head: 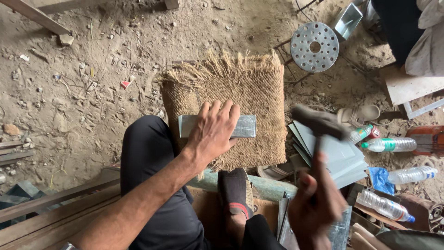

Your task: The person hammers a rectangular metal piece placed on a burlap pad. They repeatedly strike the metal with a hammer, repositioning it to hit different edges and surfaces.

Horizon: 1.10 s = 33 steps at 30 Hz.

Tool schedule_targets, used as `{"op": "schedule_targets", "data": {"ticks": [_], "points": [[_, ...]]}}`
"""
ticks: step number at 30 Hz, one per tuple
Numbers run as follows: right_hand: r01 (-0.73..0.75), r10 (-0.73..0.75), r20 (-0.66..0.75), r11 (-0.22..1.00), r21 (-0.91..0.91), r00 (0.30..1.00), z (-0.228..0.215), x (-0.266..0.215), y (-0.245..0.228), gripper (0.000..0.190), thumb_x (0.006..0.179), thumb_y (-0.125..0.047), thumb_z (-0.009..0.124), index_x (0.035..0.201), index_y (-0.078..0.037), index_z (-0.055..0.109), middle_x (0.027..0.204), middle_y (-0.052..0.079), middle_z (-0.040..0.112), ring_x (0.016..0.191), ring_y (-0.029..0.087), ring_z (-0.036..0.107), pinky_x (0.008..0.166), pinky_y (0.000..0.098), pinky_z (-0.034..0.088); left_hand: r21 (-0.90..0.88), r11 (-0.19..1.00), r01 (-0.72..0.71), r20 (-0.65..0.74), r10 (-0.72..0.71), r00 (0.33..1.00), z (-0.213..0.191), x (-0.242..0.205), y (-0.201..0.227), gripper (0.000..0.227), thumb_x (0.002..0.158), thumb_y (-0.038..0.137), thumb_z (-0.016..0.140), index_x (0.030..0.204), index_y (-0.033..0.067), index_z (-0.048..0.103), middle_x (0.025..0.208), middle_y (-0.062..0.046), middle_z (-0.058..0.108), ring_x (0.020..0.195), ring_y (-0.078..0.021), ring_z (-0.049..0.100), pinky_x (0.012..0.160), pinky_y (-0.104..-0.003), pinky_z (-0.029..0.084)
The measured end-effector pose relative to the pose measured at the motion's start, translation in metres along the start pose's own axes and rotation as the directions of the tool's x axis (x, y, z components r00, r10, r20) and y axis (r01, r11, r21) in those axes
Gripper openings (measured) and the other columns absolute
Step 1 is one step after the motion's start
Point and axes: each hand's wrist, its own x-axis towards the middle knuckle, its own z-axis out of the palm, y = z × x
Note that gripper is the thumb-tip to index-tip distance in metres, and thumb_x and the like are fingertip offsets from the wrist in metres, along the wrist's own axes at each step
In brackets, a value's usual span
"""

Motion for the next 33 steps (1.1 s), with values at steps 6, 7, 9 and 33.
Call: {"op": "schedule_targets", "data": {"ticks": [6, 7, 9, 33], "points": [[-0.24, 0.237, 0.372, 0.97, -0.039, 0.897, 0.025, 0.022, 0.006, 0.047, 0.107, -0.016, 0.053, 0.153, -0.013, 0.056, 0.066, 0.011, 0.061, 0.048, 0.013, 0.046, 0.044, 0.0324, 0.036, -0.024, 1.0, 0.005, -0.011, -0.005, 1.0, 0.001, -0.002, -0.003, 0.07, 0.071, 0.057, 0.09, 0.105, 0.0024, 0.061, 0.092, -0.008, 0.058, 0.082, -0.0212, 0.055, 0.083, -0.041, 0.047], [-0.363, 0.371, 0.403, 0.926, -0.099, 0.837, 0.022, 0.02, 0.006, 0.049, 0.106, -0.017, 0.054, 0.154, -0.016, 0.056, 0.057, 0.012, 0.058, 0.043, 0.016, 0.042, 0.041, 0.035, 0.032, -0.022, 1.0, 0.006, 0.001, -0.006, 1.0, 0.002, -0.003, -0.002, 0.069, 0.072, 0.056, 0.09, 0.106, 0.0034, 0.061, 0.092, -0.007, 0.058, 0.082, -0.0204, 0.055, 0.083, -0.041, 0.047], [-0.234, 0.225, 0.273, 0.972, -0.002, 0.935, 0.019, 0.016, 0.005, 0.047, 0.107, -0.016, 0.053, 0.153, -0.01, 0.052, 0.07, 0.008, 0.065, 0.047, 0.011, 0.047, 0.044, 0.0308, 0.035, 0.002, 1.0, 0.005, 0.006, -0.005, 1.0, 0.002, -0.004, -0.002, 0.07, 0.069, 0.056, 0.09, 0.106, 0.0041, 0.062, 0.092, -0.006, 0.059, 0.083, -0.0198, 0.056, 0.083, -0.04, 0.048], [-0.122, 0.133, 0.244, 0.991, -0.058, 0.961, -0.01, -0.029, -0.006, 0.045, 0.102, -0.011, 0.058, 0.147, -0.012, 0.058, 0.104, 0.017, 0.071, 0.065, 0.013, 0.064, 0.053, 0.027, 0.048, -0.205, 0.978, 0.037, 0.081, -0.021, 0.997, -0.005, -0.006, -0.004, 0.087, 0.07, 0.06, 0.087, 0.122, -0.0017, 0.055, 0.113, -0.015, 0.058, 0.104, -0.0305, 0.058, 0.094, -0.052, 0.046]]}}
